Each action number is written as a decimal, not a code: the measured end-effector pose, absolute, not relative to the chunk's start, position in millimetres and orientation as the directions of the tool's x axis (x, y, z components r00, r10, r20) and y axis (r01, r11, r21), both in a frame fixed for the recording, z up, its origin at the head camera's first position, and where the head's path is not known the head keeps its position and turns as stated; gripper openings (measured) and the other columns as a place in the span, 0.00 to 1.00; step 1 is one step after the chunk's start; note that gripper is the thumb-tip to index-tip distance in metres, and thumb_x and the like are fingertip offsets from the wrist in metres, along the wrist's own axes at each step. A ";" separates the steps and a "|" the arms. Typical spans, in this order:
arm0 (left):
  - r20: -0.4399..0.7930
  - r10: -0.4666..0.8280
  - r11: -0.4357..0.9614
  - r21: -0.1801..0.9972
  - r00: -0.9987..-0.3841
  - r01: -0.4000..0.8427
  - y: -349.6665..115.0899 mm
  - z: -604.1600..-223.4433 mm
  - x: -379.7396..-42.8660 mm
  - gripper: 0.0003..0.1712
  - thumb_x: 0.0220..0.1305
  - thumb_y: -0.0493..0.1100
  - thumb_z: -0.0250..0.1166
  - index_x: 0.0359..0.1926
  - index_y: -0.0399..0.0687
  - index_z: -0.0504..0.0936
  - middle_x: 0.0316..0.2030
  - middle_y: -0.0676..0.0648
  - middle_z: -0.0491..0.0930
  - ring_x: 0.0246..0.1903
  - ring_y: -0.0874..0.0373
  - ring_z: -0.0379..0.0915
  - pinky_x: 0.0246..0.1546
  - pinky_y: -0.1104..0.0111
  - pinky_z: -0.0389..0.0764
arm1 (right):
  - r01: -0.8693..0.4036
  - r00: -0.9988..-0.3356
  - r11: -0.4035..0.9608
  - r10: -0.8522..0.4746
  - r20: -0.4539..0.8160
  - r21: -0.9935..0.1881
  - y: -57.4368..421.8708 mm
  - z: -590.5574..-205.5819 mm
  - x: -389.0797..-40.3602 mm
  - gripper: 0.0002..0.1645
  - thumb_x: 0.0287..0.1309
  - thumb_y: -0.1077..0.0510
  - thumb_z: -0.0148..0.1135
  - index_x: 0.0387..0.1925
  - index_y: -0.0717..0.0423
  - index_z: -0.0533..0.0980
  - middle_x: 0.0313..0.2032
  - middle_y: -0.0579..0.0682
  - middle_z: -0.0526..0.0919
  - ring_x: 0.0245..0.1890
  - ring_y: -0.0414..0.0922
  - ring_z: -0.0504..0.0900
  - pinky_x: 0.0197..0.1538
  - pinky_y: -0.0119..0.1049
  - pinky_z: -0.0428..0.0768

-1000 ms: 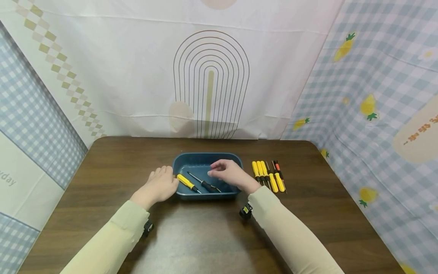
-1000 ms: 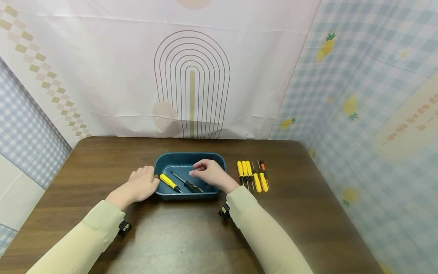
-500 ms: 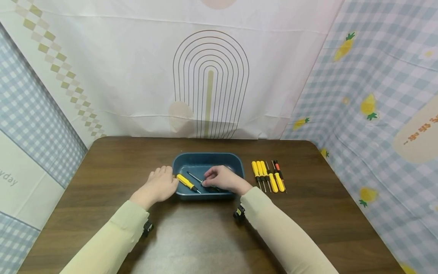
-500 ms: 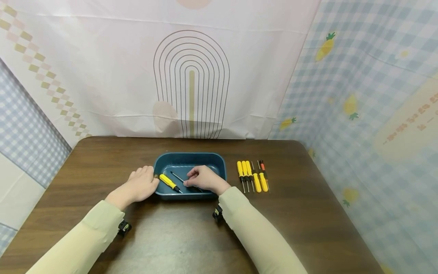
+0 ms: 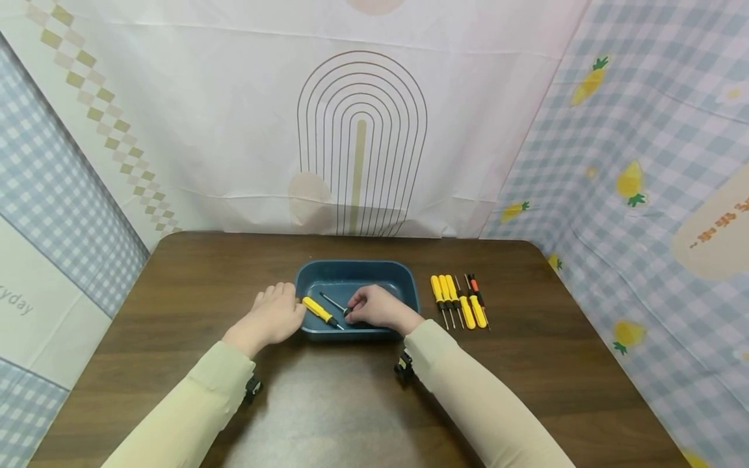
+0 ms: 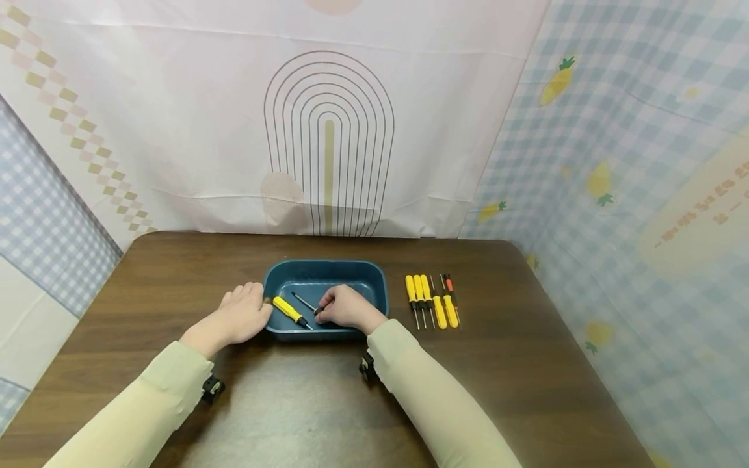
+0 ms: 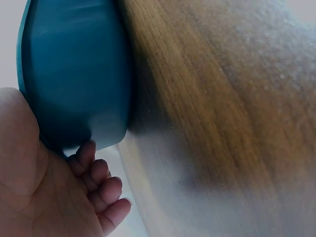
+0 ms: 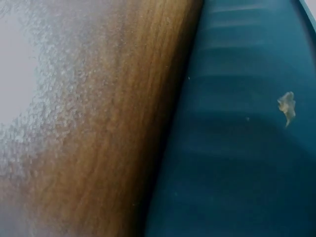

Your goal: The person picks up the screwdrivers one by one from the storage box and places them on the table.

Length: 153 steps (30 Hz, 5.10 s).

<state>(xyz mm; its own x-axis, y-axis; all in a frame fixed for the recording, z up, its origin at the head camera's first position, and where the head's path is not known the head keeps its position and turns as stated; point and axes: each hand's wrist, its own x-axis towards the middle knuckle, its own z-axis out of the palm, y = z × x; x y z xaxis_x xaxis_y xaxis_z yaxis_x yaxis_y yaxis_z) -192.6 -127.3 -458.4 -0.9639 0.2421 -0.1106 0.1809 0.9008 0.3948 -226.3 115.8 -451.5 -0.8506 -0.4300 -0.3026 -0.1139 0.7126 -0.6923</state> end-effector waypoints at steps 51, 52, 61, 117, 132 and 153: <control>-0.123 0.241 0.895 0.411 -0.963 0.171 -127.7 -457.9 -194.1 0.23 0.67 0.50 0.50 0.51 0.35 0.68 0.40 0.44 0.68 0.42 0.48 0.62 0.43 0.55 0.64 | 0.145 -0.970 0.445 -0.112 -0.216 -0.884 291.6 -412.6 -225.7 0.29 0.64 0.49 0.60 0.61 0.60 0.69 0.57 0.61 0.75 0.53 0.52 0.76 0.50 0.39 0.76; -0.126 0.240 0.895 0.412 -0.963 0.169 -127.8 -457.9 -193.8 0.23 0.67 0.50 0.50 0.51 0.35 0.68 0.40 0.44 0.68 0.42 0.48 0.62 0.43 0.55 0.63 | 0.158 -0.968 0.445 -0.105 -0.227 -0.882 297.7 -414.1 -225.4 0.30 0.65 0.48 0.60 0.62 0.61 0.69 0.57 0.61 0.74 0.54 0.53 0.76 0.50 0.39 0.77; -0.110 0.248 0.892 0.413 -0.962 0.183 -127.6 -456.8 -194.3 0.21 0.67 0.49 0.49 0.49 0.35 0.69 0.41 0.43 0.69 0.42 0.47 0.62 0.43 0.54 0.63 | 0.254 -0.961 0.460 0.022 -0.275 -0.851 348.0 -432.7 -224.5 0.34 0.66 0.46 0.57 0.65 0.63 0.65 0.62 0.63 0.67 0.58 0.56 0.72 0.57 0.50 0.72; -0.108 0.240 0.893 0.415 -0.965 0.176 -126.0 -456.2 -193.5 0.20 0.67 0.49 0.49 0.48 0.35 0.69 0.39 0.44 0.67 0.41 0.47 0.62 0.42 0.55 0.62 | 0.446 -0.882 0.568 0.145 -0.449 -0.692 378.8 -456.9 -225.7 0.28 0.67 0.51 0.57 0.58 0.69 0.72 0.58 0.65 0.71 0.51 0.53 0.77 0.52 0.48 0.76; -0.108 0.247 0.893 0.411 -0.963 0.183 -125.5 -459.0 -194.1 0.21 0.67 0.49 0.49 0.48 0.35 0.69 0.38 0.44 0.67 0.41 0.48 0.62 0.42 0.55 0.62 | 0.444 -0.881 0.558 0.128 -0.455 -0.701 382.9 -460.7 -223.8 0.31 0.66 0.47 0.57 0.61 0.66 0.71 0.62 0.65 0.68 0.60 0.58 0.71 0.58 0.50 0.71; -0.118 0.252 0.887 0.426 -0.961 0.180 -124.5 -457.4 -193.8 0.22 0.67 0.49 0.49 0.50 0.34 0.68 0.39 0.44 0.68 0.41 0.48 0.62 0.43 0.55 0.63 | 0.441 -0.882 0.571 0.137 -0.450 -0.692 381.4 -458.9 -218.9 0.33 0.65 0.44 0.57 0.62 0.64 0.71 0.64 0.65 0.66 0.61 0.61 0.69 0.60 0.55 0.67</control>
